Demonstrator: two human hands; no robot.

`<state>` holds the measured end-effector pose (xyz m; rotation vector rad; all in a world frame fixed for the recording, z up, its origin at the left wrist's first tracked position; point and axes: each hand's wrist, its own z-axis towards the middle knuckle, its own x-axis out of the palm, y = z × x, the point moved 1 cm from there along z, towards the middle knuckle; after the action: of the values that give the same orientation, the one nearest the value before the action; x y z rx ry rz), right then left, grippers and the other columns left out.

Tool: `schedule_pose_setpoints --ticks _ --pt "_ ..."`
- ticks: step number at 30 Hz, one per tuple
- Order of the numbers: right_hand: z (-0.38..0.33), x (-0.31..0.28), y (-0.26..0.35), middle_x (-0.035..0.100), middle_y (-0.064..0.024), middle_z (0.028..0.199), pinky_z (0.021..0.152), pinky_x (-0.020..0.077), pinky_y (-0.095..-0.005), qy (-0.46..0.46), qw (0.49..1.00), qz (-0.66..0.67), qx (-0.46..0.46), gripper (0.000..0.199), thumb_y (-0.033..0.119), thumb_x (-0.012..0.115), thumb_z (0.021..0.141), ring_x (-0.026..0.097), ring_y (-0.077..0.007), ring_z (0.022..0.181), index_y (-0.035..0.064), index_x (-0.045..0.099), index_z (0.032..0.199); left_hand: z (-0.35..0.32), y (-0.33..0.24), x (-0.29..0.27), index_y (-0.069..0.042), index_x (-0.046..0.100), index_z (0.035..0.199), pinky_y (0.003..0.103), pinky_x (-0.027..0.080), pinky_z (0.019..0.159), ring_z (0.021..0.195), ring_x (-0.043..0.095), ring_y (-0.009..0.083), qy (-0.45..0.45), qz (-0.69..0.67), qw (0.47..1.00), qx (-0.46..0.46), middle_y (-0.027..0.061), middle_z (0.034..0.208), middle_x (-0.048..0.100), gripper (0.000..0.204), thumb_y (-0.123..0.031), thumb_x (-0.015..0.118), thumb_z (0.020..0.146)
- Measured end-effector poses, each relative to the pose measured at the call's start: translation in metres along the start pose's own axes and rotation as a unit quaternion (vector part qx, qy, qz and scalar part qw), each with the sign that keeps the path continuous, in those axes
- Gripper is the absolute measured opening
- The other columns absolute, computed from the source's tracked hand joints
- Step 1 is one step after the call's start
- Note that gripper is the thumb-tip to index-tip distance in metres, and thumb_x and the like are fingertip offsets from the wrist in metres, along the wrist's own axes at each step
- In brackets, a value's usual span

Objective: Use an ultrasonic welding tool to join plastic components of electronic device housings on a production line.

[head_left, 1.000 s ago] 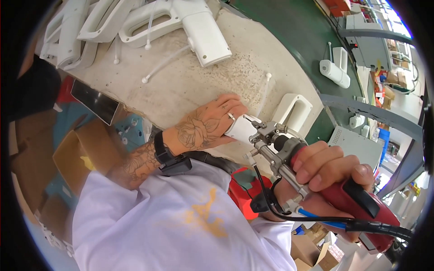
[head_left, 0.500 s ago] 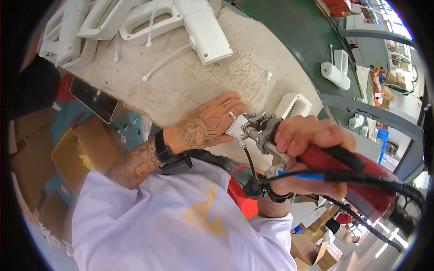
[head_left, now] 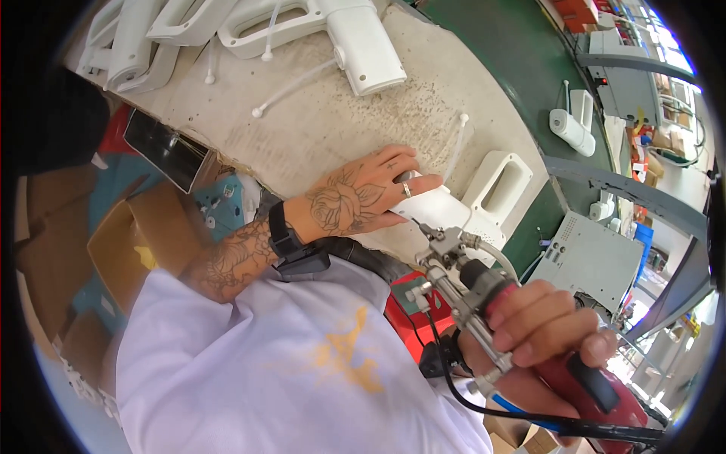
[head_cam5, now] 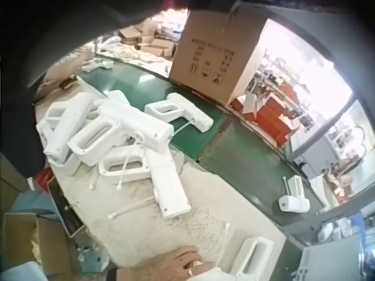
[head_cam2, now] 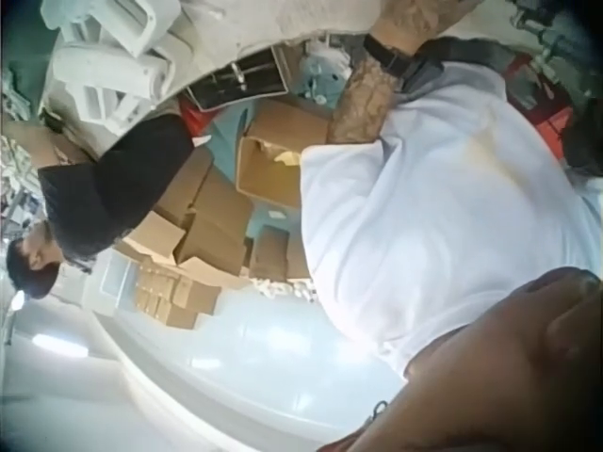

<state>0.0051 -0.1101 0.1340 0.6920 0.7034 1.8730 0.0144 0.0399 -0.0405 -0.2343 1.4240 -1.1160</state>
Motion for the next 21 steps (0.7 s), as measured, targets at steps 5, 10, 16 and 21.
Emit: schedule_pose_setpoints --ticks 5,10,16,21 --pt "-0.005 -0.001 -0.014 0.050 -0.0066 0.070 0.046 0.0411 -0.0313 0.045 0.998 -0.003 0.040 0.067 0.059 0.056 0.093 0.050 -0.0182 0.054 -0.0020 0.049 0.121 0.000 -0.001 0.002 -0.021 0.047 0.143 0.041 0.045 0.106 0.132 0.043 0.0318 -0.010 -0.009 1.000 -0.007 0.0100 0.129 0.053 0.080 -0.018 0.081 0.070" --pt "-0.011 -0.003 -0.025 0.053 -0.0098 0.071 0.049 0.0464 -0.0340 0.041 0.997 -0.007 0.065 0.067 0.062 0.054 0.093 0.054 -0.0223 0.055 -0.0010 0.049 0.115 -0.002 0.002 0.004 -0.021 0.045 0.144 0.040 0.045 0.106 0.132 0.043 0.0318 -0.015 -0.004 1.000 -0.006 0.0097 0.129 0.052 0.083 -0.017 0.081 0.070" --pt "-0.021 0.001 -0.034 0.054 -0.0096 0.069 0.051 0.0484 -0.0355 0.034 0.998 -0.011 0.042 0.064 0.063 0.058 0.089 0.055 -0.0226 0.055 0.0016 0.049 0.105 0.002 -0.003 -0.002 -0.021 0.046 0.142 0.041 0.043 0.107 0.130 0.045 0.0320 -0.021 0.006 1.000 0.014 0.0101 0.127 0.052 0.082 -0.015 0.082 0.068" --pt "-0.018 -0.002 -0.039 0.056 -0.0107 0.068 0.050 0.0474 -0.0348 0.005 0.998 0.008 0.060 0.069 0.064 0.064 0.085 0.055 -0.0226 0.054 0.0000 0.050 0.106 -0.002 -0.004 -0.004 -0.011 0.048 0.136 0.041 0.036 0.110 0.125 0.044 0.0304 -0.007 0.054 0.998 0.007 0.0112 0.125 0.051 0.070 -0.026 0.075 0.074"
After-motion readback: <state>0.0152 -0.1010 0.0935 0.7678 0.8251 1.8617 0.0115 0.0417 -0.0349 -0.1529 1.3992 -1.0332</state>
